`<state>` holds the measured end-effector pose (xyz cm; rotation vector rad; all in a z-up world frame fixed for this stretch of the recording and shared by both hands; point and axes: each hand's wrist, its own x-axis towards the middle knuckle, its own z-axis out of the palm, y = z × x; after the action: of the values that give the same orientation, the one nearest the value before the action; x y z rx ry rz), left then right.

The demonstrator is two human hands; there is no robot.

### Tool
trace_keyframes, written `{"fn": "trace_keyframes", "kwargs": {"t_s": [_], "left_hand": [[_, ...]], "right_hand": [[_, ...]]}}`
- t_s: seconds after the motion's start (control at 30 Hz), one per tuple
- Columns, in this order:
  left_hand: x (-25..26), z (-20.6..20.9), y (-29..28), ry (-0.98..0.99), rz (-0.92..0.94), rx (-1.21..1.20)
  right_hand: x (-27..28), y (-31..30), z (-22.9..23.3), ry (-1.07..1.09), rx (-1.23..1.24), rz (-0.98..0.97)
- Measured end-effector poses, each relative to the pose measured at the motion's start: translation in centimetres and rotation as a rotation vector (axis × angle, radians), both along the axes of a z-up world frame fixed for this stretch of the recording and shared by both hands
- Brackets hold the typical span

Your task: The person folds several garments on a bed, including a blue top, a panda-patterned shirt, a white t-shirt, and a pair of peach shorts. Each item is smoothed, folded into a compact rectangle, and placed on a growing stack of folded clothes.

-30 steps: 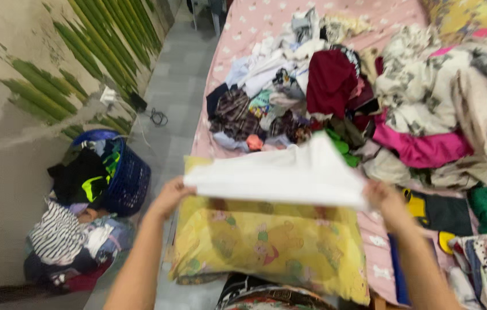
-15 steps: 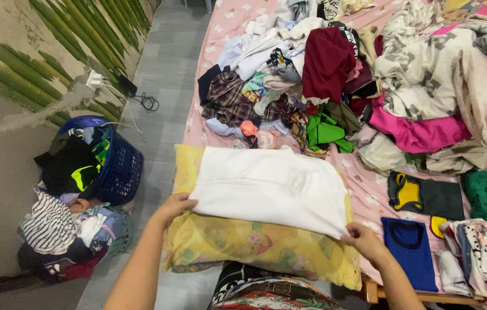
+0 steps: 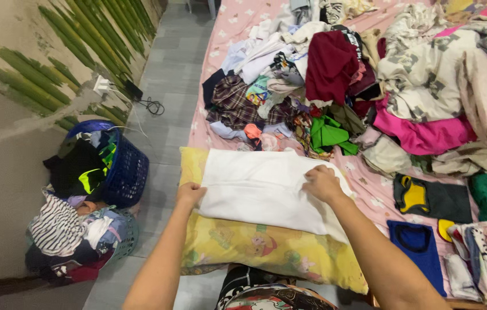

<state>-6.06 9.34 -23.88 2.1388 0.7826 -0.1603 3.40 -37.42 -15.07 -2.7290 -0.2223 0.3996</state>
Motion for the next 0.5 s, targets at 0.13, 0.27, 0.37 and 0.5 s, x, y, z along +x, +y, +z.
{"fn": "trace_keyframes", "kwargs": {"t_s": [0.13,0.27,0.37,0.5], "left_hand": [[-0.7,1.3,-0.8,0.031,0.064,-0.333],[-1.2,4.1,-0.7,-0.142,-0.015,-0.466],[-0.7,8.3,-0.6,-0.319,-0.071,-0.603],[1.5,14.1,-1.3,-0.516,-0.098,-0.638]], "right_hand": [[1.1,1.8,0.4,0.056,0.044,0.065],[1.5,0.6,2.4,-0.301,0.363,0.312],[1.7,-1.2,5.1,-0.280,0.659,0.416],[2.2,-4.1,7.8,-0.062,0.775,0.009]]}}
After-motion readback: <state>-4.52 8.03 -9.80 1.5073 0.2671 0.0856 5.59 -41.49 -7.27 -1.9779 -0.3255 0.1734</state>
